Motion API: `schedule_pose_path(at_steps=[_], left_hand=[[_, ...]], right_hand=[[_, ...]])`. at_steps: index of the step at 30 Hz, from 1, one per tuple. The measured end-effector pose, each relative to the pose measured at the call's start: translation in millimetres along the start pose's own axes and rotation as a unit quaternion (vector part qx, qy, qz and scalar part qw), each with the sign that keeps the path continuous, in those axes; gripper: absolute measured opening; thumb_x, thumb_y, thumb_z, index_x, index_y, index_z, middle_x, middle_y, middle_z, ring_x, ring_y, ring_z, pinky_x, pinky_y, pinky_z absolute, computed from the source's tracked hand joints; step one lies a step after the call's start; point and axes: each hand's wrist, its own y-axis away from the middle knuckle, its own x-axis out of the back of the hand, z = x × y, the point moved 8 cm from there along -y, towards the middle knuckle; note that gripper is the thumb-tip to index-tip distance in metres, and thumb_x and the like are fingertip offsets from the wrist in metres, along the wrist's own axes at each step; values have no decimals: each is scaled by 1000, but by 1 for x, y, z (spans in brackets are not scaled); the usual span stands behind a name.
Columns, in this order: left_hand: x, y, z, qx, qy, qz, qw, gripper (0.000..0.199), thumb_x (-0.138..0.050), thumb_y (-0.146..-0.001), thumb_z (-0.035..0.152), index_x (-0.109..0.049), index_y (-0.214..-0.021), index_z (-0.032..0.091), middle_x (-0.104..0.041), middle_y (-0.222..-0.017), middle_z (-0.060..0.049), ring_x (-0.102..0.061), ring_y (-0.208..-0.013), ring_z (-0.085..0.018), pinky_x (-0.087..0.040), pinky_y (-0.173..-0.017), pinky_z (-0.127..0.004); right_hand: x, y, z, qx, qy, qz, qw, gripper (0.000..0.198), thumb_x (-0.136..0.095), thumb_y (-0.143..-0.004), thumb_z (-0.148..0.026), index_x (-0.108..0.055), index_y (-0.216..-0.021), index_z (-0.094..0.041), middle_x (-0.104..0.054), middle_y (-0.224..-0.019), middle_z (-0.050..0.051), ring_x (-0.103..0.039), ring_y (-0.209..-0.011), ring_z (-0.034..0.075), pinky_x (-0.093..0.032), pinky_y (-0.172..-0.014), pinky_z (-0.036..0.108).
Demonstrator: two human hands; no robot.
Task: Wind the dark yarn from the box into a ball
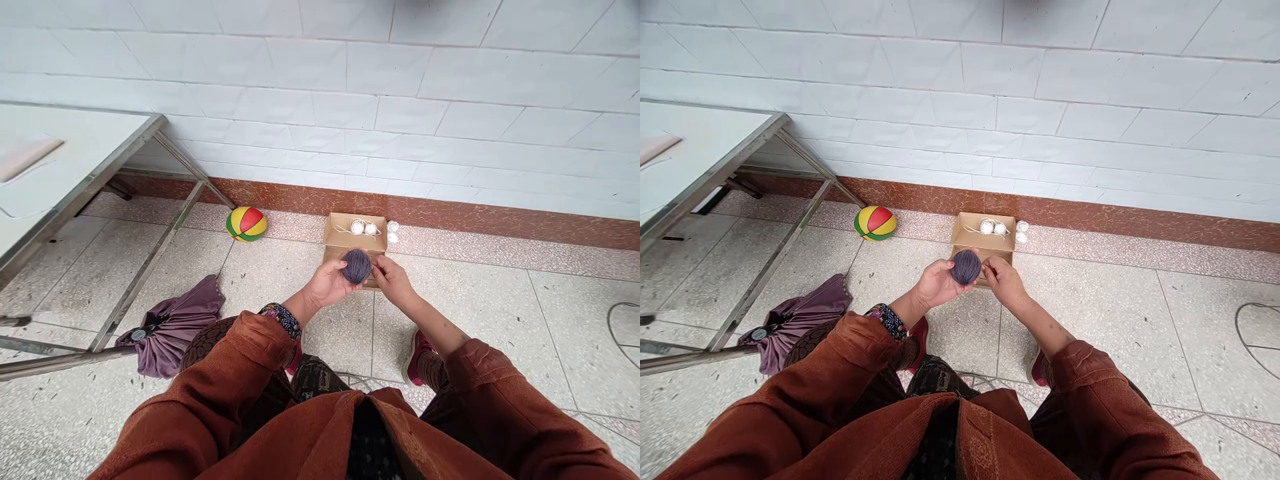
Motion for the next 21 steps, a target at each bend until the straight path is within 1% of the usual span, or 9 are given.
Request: schedule_pose_path(at_steps=[3, 6, 8, 10, 12, 15, 17, 19, 21], left_hand=[[0, -2, 1, -5, 6, 6, 1000, 53, -60, -71, 33, -60, -123, 20, -67, -102, -7, -61, -81, -20, -41, -66, -30], [3, -4, 6, -35, 2, 30, 999, 48, -62, -72, 30, -60, -119, 21, -65, -108, -6, -62, -89, -20, -43, -70, -30], [8, -7, 9, -54, -19, 51, 997, 46, -65, -73, 28, -59, -119, 23, -65, -112, -6, -62, -92, -19, -44, -72, -29], [17, -10, 12, -72, -47, 81, 993, 45, -69, -74, 28, -57, -117, 23, -65, -112, -5, -61, -92, -18, -45, -74, -29], [29, -12, 14, -91, -75, 124, 985, 44, -73, -73, 28, -57, -114, 22, -65, -111, -5, -61, -93, -17, -46, -77, -29], [45, -12, 16, -108, -129, 193, 967, 46, -78, -69, 27, -57, -110, 19, -64, -110, -6, -60, -93, -16, -45, -78, -29], [49, -11, 17, -115, -181, 221, 951, 48, -79, -66, 26, -57, -108, 17, -63, -108, -6, -60, -93, -17, -45, -80, -29], [44, -11, 18, -127, -241, 218, 937, 48, -80, -63, 24, -59, -106, 16, -64, -103, -5, -59, -93, -17, -44, -85, -30], [35, -12, 17, -131, -291, 184, 929, 47, -80, -62, 23, -61, -104, 17, -65, -100, -4, -59, -92, -17, -43, -88, -31]], right_hand=[[-1, 0, 1, 0, 5, -5, 1000, 17, -47, -96, -28, -58, -84, -22, -64, -81, 4, -60, -80, 20, -46, -73, 31], [0, 1, -2, 13, 7, -11, 1000, 17, -47, -96, -28, -59, -85, -23, -64, -83, 4, -61, -81, 20, -46, -74, 31], [0, 2, -6, 25, 6, -18, 1000, 16, -48, -96, -27, -59, -86, -23, -65, -84, 4, -61, -82, 20, -47, -74, 31], [0, 3, -11, 30, 1, -26, 999, 16, -49, -96, -27, -59, -85, -23, -65, -84, 4, -61, -81, 19, -47, -74, 31], [-2, 5, -18, 36, -8, -47, 998, 16, -50, -96, -28, -60, -84, -22, -65, -82, 3, -61, -79, 18, -47, -74, 30], [-5, 8, -35, 74, -36, -100, 992, 17, -52, -97, -30, -63, -86, -22, -66, -82, 2, -60, -75, 17, -47, -72, 29], [-1, 10, -46, 96, -62, -115, 987, 17, -54, -96, -32, -65, -89, -22, -67, -83, 2, -60, -73, 16, -47, -71, 29], [9, 7, -50, 95, -79, -98, 987, 16, -56, -95, -33, -67, -90, -23, -68, -83, 3, -61, -74, 16, -48, -71, 30], [21, 3, -49, 84, -83, -60, 991, 16, -58, -94, -35, -69, -91, -24, -69, -85, 4, -62, -77, 18, -49, -73, 32]])
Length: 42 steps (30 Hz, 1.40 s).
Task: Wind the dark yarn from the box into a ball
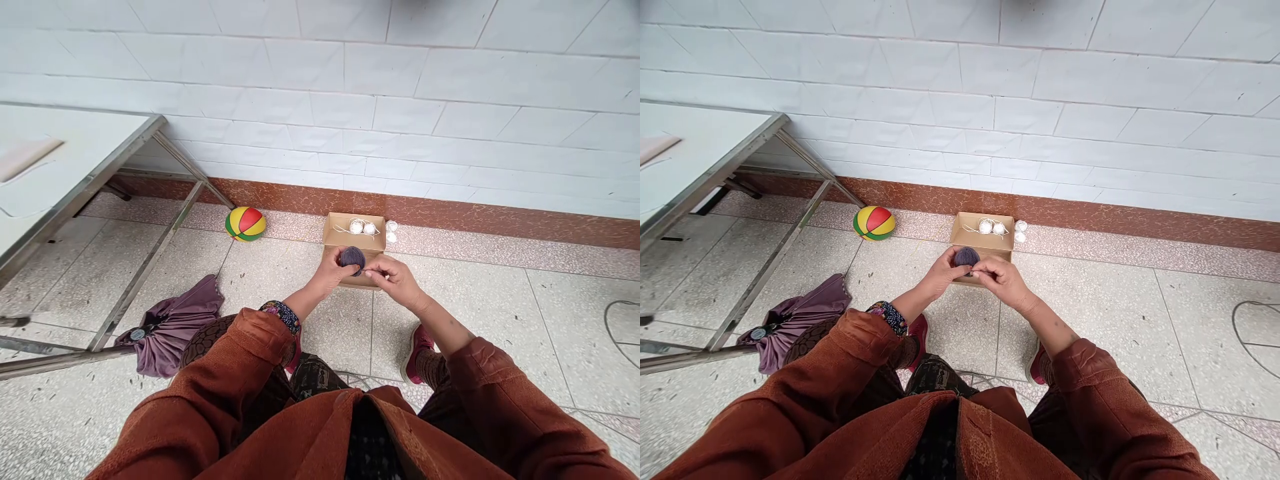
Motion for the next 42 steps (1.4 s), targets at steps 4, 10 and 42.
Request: schedule_pose_path(at_steps=[4, 10, 42], left_hand=[[-18, 8, -1, 13, -29, -91, 995, 50, -81, -63, 24, -61, -108, 18, -65, -98, -3, -60, -90, -18, -44, -85, -32], [-37, 24, 11, 19, 111, -205, 972, 70, -84, -65, 22, -56, -129, 25, -66, -110, -5, -62, -101, -20, -45, -91, -34], [-9, 29, 21, 9, 202, -93, 975, 43, -79, -64, 22, -65, -104, 17, -66, -101, -5, -61, -91, -16, -48, -82, -29]], right_hand=[[20, -4, 13, -23, 14, 86, 996, 19, -58, -94, -37, -70, -87, -24, -68, -84, 4, -61, -82, 20, -49, -77, 34], [14, -2, 52, -119, -6, 122, 985, 24, -55, -93, -41, -61, -78, -22, -58, -72, 0, -53, -66, 17, -45, -64, 29], [-40, 14, 38, -23, 87, 15, 996, 21, -46, -98, -33, -64, -97, -22, -68, -87, 5, -64, -82, 21, -51, -77, 33]])
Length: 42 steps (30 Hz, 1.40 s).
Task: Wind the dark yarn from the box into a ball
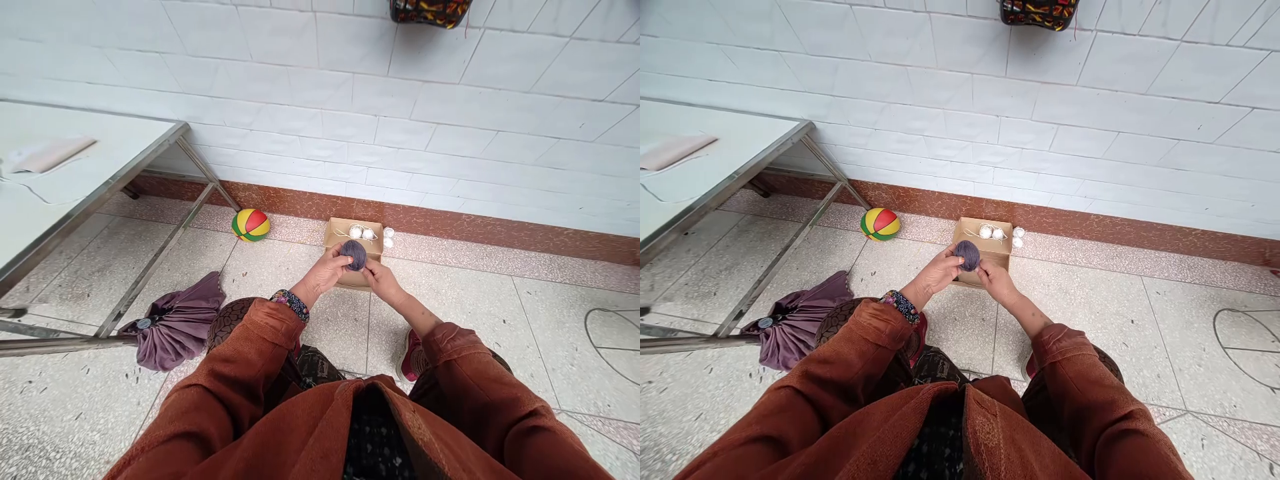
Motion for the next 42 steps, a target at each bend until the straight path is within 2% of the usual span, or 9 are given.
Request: schedule_pose_path(at_steps=[4, 7, 12, 17, 22, 28, 33, 36, 42], left_hand=[[13, 4, 4, -33, -53, 61, 996, 43, -79, -64, 22, -63, -104, 17, -65, -101, -4, -60, -90, -16, -47, -78, -28], [17, 15, 7, -57, -126, 78, 987, 48, -78, -64, 21, -61, -109, 17, -65, -105, -5, -60, -96, -18, -47, -84, -30], [10, 32, 4, -75, -259, 34, 962, 71, -80, -60, 17, -52, -126, 21, -63, -118, -7, -60, -102, -20, -45, -92, -35], [-10, 37, -11, -31, -265, -83, 960, 80, -79, -63, 18, -46, -136, 25, -62, -119, -7, -59, -107, -24, -44, -94, -40], [-32, 47, -4, -5, -128, -151, 980, 70, -79, -65, 21, -56, -131, 27, -60, -127, -8, -56, -116, -27, -45, -94, -39], [-22, 51, 25, 10, 0, -11, 1000, 43, -75, -68, 20, -62, -110, 21, -66, -108, -5, -62, -92, -17, -49, -74, -27], [17, 66, 20, -19, 9, 181, 983, 42, -72, -70, 20, -58, -109, 23, -66, -100, 0, -61, -82, -12, -46, -65, -21], [34, 74, 0, -27, 8, 243, 970, 45, -69, -72, 22, -55, -114, 24, -65, -108, -2, -61, -83, -12, -46, -65, -22], [30, 68, -15, -71, -157, 187, 967, 72, -75, -61, 17, -50, -128, 22, -62, -111, -5, -61, -95, -18, -48, -82, -30]], right_hand=[[-11, 17, -37, 60, 27, -50, 997, 20, -47, -100, -33, -63, -94, -22, -68, -88, 5, -65, -82, 19, -52, -78, 32], [-2, 29, -67, 88, 18, -29, 996, 19, -48, -101, -32, -63, -93, -22, -67, -86, 5, -64, -81, 18, -52, -77, 30], [23, 36, -97, 111, 43, 14, 993, 20, -49, -101, -32, -65, -96, -22, -66, -86, 5, -63, -80, 18, -50, -74, 30], [42, 14, -80, 94, 95, 42, 990, 28, -50, -101, -42, -68, -90, -22, -64, -83, 5, -60, -76, 18, -47, -69, 30], [43, 2, -43, 28, -13, 106, 994, 35, -50, -98, -49, -61, -79, -22, -61, -77, 3, -56, -73, 18, -46, -69, 31], [9, 17, -29, -20, -24, 82, 996, 33, -44, -98, -49, -59, -86, -21, -61, -78, 3, -56, -72, 18, -46, -71, 30], [-24, 42, -62, 45, -8, 0, 999, 29, -42, -102, -41, -61, -91, -22, -66, -88, 6, -62, -83, 20, -49, -80, 32], [-33, 62, -91, 92, 12, -44, 995, 26, -44, -102, -37, -63, -94, -22, -67, -86, 6, -63, -83, 20, -50, -80, 32], [0, 66, -120, 111, 42, -6, 993, 23, -47, -102, -35, -67, -99, -23, -66, -86, 6, -63, -81, 20, -51, -77, 33]])
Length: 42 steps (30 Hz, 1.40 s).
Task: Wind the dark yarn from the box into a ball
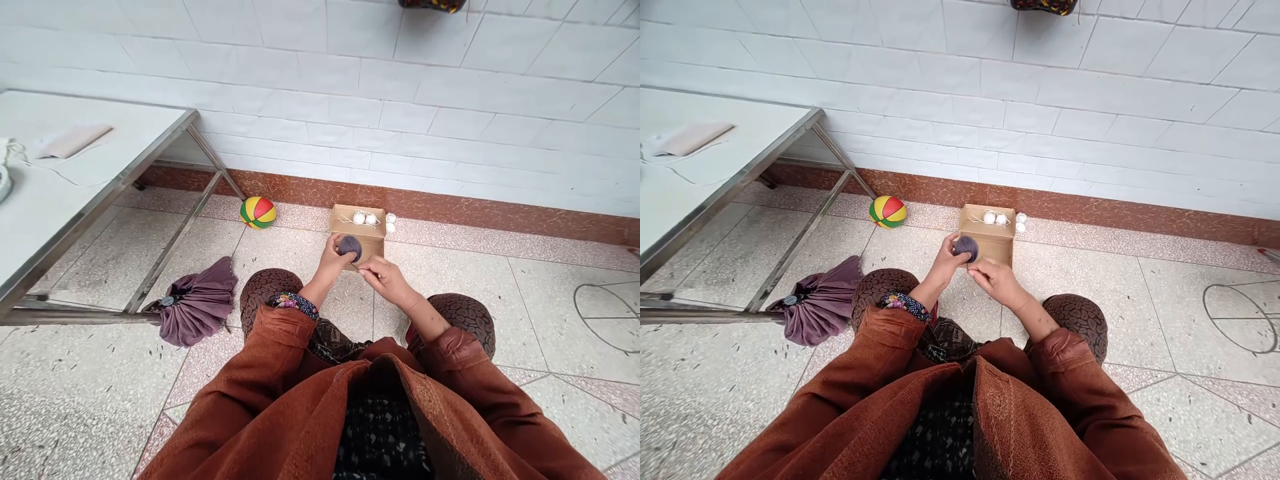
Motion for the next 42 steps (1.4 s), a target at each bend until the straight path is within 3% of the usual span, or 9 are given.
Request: schedule_pose_path(at_steps=[7, 10, 12, 17, 22, 27, 31, 37, 42], left_hand=[[-27, 7, -10, 41, -26, -176, 983, 77, -77, -61, 18, -51, -133, 20, -63, -111, -7, -60, -103, -23, -46, -90, -37], [-44, 20, -6, 55, 58, -287, 955, 79, -79, -61, 22, -52, -136, 23, -64, -114, -8, -60, -107, -26, -47, -90, -39], [-47, 23, 0, 51, 110, -309, 943, 78, -79, -64, 24, -52, -137, 25, -61, -122, -9, -60, -110, -26, -48, -91, -40], [-28, 5, 4, 2, 154, -195, 969, 67, -74, -68, 28, -54, -132, 24, -56, -131, -10, -58, -115, -26, -49, -91, -39], [-9, -12, -6, -17, 74, -84, 994, 68, -73, -66, 22, -50, -130, 24, -59, -122, -8, -58, -108, -23, -48, -87, -34], [-6, -17, -12, -40, -9, -40, 998, 72, -73, -64, 20, -49, -131, 21, -60, -116, -7, -59, -99, -19, -46, -91, -34], [-18, -15, -21, -16, -81, -95, 992, 84, -77, -60, 19, -45, -137, 19, -60, -104, -4, -58, -87, -17, -46, -86, -35], [-50, 12, -10, -2, -9, -303, 953, 89, -79, -63, 23, -43, -144, 24, -62, -101, -5, -60, -94, -22, -44, -89, -39], [-51, 22, 6, 17, 106, -310, 945, 73, -81, -63, 34, -60, -131, 21, -66, -112, -11, -61, -107, -28, -45, -93, -42]], right_hand=[[43, -35, 50, 11, 56, 46, 997, 28, -52, -100, -41, -69, -89, -22, -67, -87, 7, -62, -81, 21, -50, -74, 34], [35, -34, 76, -1, 21, 61, 998, 27, -53, -99, -41, -68, -87, -21, -67, -85, 6, -63, -83, 22, -50, -79, 35], [19, -27, 92, -39, -1, 53, 998, 29, -49, -99, -40, -66, -88, -21, -67, -82, 5, -62, -79, 21, -50, -77, 35], [-14, -8, 94, -64, -12, -10, 998, 27, -48, -98, -39, -65, -88, -21, -68, -86, 6, -63, -84, 22, -50, -78, 34], [-9, -3, 68, -31, -33, -33, 998, 23, -51, -98, -37, -64, -88, -22, -67, -83, 5, -62, -78, 19, -49, -74, 32], [-3, -6, 47, 11, -52, -55, 997, 23, -51, -99, -37, -66, -89, -22, -65, -79, 3, -60, -73, 17, -48, -70, 31], [10, -17, 54, 7, -50, -13, 999, 24, -51, -98, -40, -68, -91, -23, -67, -83, 5, -62, -79, 20, -49, -75, 34], [28, -24, 94, -98, -56, 98, 989, 33, -52, -96, -51, -64, -84, -23, -64, -79, 3, -59, -77, 20, -48, -75, 34], [22, -9, 116, -174, -31, 124, 976, 39, -43, -99, -54, -61, -86, -22, -61, -73, 0, -54, -66, 16, -45, -65, 28]])
